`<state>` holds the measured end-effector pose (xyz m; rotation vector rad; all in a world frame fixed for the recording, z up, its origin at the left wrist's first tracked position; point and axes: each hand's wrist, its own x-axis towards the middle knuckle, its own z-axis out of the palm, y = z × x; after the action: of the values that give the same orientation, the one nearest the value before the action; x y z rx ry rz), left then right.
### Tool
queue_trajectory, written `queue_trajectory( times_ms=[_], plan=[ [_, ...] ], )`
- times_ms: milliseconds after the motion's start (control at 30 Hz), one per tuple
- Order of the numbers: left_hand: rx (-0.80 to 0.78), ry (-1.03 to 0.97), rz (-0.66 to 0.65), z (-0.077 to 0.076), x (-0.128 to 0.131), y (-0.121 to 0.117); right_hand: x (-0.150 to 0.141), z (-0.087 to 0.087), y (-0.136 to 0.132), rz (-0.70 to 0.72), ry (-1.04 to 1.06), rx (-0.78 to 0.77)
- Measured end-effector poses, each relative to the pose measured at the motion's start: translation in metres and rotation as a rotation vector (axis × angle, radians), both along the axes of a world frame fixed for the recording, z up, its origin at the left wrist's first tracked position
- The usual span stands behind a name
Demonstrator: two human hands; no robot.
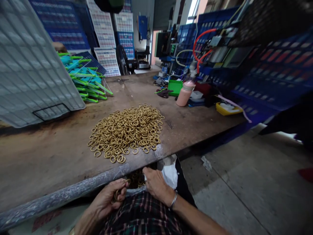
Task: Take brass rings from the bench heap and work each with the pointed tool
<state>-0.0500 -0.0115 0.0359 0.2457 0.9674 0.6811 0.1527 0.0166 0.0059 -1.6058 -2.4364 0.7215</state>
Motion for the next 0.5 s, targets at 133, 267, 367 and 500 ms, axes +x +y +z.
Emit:
queue_trajectory(
  times_ms=[133,267,367,500],
  plan=[
    [-0.238,0.072,0.208,-0.027,0.020,0.011,0.008,-0.016,-0.007,-0.066,0.094,-0.077],
    [-0.231,0.057,0.338,-0.046,0.038,0.016,0.008,-0.020,-0.006,0.065,0.225,-0.015],
    [-0.174,0.046,0.345,-0.055,0.044,0.014,0.001,-0.007,0.006,0.025,0.256,0.136],
    [-0.088,0.077,0.336,-0.066,0.042,0.009,-0.019,0.021,0.030,-0.061,0.134,0.204]
  ],
)
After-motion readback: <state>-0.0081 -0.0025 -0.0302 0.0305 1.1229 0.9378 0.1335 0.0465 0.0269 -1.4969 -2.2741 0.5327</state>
